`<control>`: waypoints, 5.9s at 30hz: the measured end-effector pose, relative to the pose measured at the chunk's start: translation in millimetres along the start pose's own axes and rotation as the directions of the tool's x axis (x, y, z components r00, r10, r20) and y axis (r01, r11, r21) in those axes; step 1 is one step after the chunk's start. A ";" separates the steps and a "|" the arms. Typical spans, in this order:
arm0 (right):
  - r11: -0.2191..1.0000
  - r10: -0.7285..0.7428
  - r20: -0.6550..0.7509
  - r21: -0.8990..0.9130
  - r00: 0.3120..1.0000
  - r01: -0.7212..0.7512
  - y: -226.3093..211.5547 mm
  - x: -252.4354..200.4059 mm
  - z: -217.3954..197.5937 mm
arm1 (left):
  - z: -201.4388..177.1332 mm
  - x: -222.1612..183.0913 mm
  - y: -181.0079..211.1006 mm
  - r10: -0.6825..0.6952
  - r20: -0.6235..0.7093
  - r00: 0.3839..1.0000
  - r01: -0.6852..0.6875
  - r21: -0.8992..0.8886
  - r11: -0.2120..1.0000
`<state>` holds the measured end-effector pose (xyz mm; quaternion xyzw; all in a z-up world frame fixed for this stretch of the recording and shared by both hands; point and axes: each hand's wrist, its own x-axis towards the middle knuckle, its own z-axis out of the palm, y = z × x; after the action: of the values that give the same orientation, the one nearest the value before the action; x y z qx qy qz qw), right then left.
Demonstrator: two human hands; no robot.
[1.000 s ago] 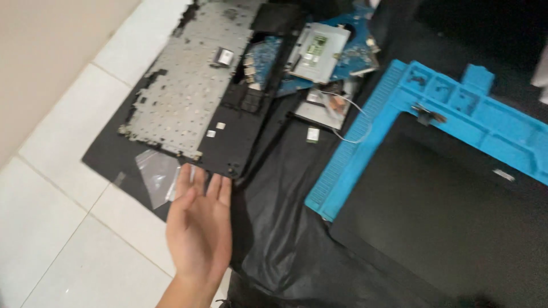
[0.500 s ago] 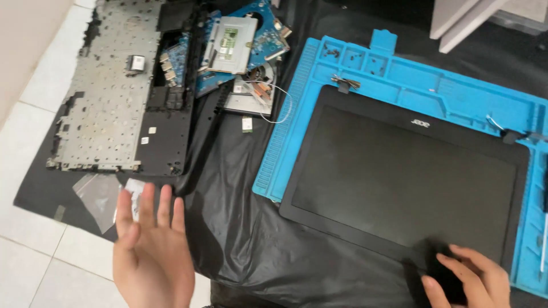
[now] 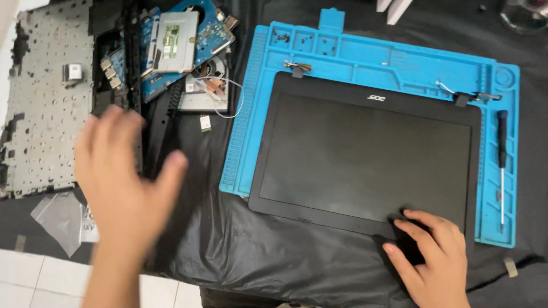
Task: The person works on a disassembled laptop on a blue repair mat. They use a screwdriver to unscrew and pry components from the chassis, lift out the motherboard and set it aside, remove small parts and cables from the frame, then position the laptop lid and press it into place on the mat.
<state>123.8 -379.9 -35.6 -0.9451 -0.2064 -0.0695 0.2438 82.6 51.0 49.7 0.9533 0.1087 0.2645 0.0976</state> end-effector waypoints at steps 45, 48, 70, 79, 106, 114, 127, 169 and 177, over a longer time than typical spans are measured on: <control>0.366 -0.033 0.540 0.789 0.841 -0.493 -187.5 358.9 156.6 | 33.6 24.1 -79.8 -0.188 0.180 0.966 0.197 -0.036 0.980; 0.283 -0.088 0.478 0.853 0.874 -0.439 -172.4 349.3 150.7 | 24.1 24.1 -78.8 -0.160 0.156 0.975 0.172 -0.064 0.983; 0.487 0.026 0.167 0.859 0.986 -0.158 -42.3 355.7 136.0 | 10.8 3.1 -88.7 0.004 0.298 0.955 0.030 -0.111 0.993; 0.712 -0.013 0.150 0.695 0.989 -0.096 -75.0 350.8 123.5 | 0.9 -1.1 -91.5 0.073 0.287 0.955 0.013 -0.287 0.958; 0.953 -0.234 -0.151 0.160 0.960 0.257 111.0 140.5 -48.3 | 13.3 -14.6 -96.4 0.100 0.345 0.933 -0.221 0.333 0.917; 0.970 -0.201 -0.312 -0.199 0.929 0.143 138.6 132.4 -15.5 | 0.6 45.0 60.3 0.267 0.381 0.885 -0.336 0.128 0.933; 0.973 -0.159 -0.166 -0.191 0.973 0.127 131.8 127.4 -10.5 | 181.9 64.7 191.6 0.688 0.256 0.679 -0.548 -0.447 0.707; 0.996 -0.090 0.297 0.006 0.951 0.092 -56.4 63.2 -13.5 | 183.8 50.6 187.9 0.459 0.234 0.857 -0.356 -0.374 0.856; 0.976 -0.141 0.417 -0.095 0.898 0.197 -60.2 62.0 -13.1 | 189.7 39.1 189.0 0.534 0.355 0.768 -0.426 -0.341 0.838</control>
<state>154.0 -316.3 16.3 -0.9314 -0.3290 0.0944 0.1241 244.4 -144.3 -44.9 0.9640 -0.1978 0.0717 0.1626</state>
